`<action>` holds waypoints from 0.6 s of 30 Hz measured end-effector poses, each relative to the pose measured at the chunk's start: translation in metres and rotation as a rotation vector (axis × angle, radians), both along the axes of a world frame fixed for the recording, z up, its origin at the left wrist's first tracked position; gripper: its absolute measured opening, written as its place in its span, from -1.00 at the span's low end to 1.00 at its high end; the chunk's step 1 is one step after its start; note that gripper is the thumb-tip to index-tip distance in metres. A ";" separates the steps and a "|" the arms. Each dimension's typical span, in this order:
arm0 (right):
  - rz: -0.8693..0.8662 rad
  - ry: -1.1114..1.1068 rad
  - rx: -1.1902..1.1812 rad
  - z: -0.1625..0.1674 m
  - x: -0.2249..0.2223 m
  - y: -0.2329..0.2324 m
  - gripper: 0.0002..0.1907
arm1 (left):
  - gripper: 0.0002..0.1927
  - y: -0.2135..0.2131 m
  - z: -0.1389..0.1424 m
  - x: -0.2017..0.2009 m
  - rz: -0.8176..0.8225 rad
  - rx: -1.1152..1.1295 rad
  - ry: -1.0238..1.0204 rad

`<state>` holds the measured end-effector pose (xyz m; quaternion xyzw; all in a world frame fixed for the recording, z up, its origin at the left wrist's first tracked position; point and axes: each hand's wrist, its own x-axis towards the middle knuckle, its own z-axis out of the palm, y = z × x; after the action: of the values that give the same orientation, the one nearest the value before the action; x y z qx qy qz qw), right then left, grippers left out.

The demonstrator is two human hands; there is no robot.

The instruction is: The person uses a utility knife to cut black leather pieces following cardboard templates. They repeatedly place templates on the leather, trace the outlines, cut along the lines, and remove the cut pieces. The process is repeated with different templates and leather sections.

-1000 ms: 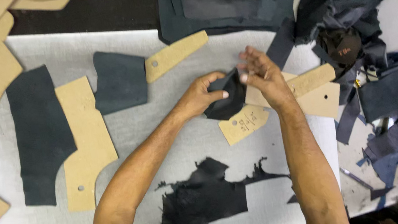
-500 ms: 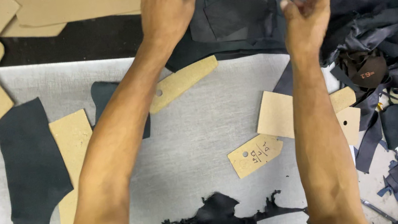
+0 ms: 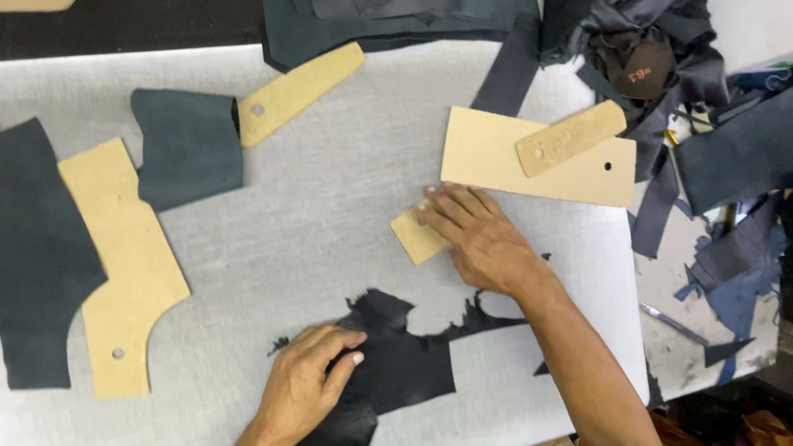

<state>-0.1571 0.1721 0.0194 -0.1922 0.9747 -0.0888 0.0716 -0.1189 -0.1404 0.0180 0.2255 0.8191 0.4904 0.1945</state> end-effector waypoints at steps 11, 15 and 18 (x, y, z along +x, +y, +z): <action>-0.366 0.308 -0.871 0.029 0.087 0.047 -0.84 | -0.78 0.007 0.041 0.099 0.165 -0.070 0.180; -0.867 0.419 -1.182 -0.015 0.256 0.128 -0.75 | -0.76 0.014 0.036 0.128 0.266 -0.146 0.245; -1.148 0.507 -1.157 -0.048 0.407 0.162 -0.90 | -0.74 0.038 0.020 0.146 0.210 -0.139 0.295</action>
<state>0.2501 0.3340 -0.0285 0.3112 0.7090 -0.5494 -0.3142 0.0273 -0.1025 0.0380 0.1940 0.8897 0.4119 0.0352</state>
